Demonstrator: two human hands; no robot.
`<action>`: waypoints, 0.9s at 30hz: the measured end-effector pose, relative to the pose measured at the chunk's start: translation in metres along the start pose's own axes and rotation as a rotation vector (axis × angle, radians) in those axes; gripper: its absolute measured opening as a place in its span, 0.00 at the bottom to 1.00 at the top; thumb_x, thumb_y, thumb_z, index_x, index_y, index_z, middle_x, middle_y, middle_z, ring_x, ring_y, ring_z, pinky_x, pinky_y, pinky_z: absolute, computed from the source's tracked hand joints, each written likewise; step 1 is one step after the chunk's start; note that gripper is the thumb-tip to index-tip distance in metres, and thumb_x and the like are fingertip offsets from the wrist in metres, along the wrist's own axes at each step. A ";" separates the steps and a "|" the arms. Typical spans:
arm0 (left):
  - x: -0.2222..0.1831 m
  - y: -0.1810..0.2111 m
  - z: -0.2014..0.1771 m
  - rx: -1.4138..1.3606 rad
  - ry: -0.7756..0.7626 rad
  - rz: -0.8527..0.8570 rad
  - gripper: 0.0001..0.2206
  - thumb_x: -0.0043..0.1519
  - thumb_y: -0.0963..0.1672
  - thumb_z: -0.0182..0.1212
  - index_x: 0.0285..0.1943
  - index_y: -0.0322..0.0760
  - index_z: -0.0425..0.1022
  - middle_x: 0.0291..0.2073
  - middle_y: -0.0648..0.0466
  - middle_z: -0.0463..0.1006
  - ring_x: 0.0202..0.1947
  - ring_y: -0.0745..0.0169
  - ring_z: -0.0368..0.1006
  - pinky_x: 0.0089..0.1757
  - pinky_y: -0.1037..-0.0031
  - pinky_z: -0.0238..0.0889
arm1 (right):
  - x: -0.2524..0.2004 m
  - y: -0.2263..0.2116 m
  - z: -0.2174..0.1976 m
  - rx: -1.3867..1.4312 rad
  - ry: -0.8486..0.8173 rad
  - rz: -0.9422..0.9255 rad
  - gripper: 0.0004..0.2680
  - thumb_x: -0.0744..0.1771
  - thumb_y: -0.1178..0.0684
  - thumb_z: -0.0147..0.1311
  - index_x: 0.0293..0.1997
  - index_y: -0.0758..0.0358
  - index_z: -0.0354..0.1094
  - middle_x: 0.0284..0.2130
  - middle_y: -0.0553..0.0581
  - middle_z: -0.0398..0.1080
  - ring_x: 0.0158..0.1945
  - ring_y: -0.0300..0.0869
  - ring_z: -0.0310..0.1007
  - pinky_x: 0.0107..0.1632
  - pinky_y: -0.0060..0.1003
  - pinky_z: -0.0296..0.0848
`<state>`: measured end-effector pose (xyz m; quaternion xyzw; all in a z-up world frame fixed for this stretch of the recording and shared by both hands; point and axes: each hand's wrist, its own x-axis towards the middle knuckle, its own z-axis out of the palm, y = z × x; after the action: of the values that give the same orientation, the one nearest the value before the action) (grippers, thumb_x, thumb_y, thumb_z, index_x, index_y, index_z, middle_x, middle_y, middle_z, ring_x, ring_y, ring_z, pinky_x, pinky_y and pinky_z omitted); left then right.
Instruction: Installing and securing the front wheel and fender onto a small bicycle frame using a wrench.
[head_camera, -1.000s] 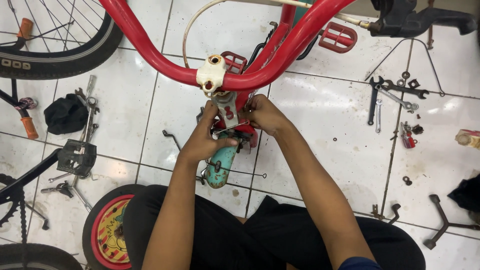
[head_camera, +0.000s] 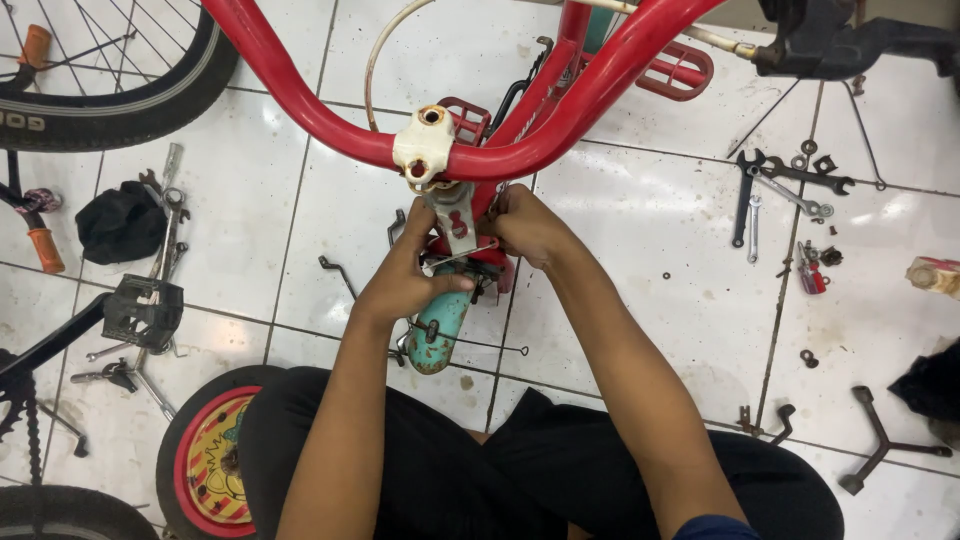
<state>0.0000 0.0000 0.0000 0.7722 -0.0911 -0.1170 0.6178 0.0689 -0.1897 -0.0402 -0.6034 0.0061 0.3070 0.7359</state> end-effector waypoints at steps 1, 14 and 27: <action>0.000 0.000 -0.001 0.000 0.002 -0.001 0.47 0.43 0.38 0.80 0.75 0.41 0.60 0.61 0.49 0.62 0.58 0.49 0.60 0.59 0.51 0.55 | 0.002 0.004 -0.003 0.000 -0.002 0.001 0.04 0.63 0.69 0.55 0.26 0.74 0.67 0.16 0.53 0.57 0.12 0.32 0.54 0.13 0.26 0.52; 0.001 0.000 -0.001 0.004 0.010 0.010 0.46 0.42 0.39 0.82 0.74 0.42 0.62 0.55 0.52 0.64 0.54 0.53 0.62 0.56 0.58 0.58 | 0.009 0.018 -0.006 0.033 -0.003 -0.021 0.06 0.62 0.68 0.61 0.29 0.70 0.66 0.16 0.54 0.60 0.13 0.35 0.60 0.16 0.26 0.57; 0.000 0.003 -0.001 0.028 0.018 -0.003 0.43 0.42 0.39 0.81 0.71 0.39 0.64 0.54 0.51 0.63 0.53 0.50 0.62 0.56 0.56 0.58 | 0.011 0.022 -0.009 -0.068 0.053 0.002 0.07 0.63 0.62 0.65 0.29 0.68 0.68 0.18 0.54 0.63 0.16 0.36 0.64 0.17 0.27 0.63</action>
<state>0.0007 0.0005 0.0036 0.7821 -0.0862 -0.1096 0.6074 0.0713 -0.1906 -0.0661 -0.6359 0.0160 0.2916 0.7144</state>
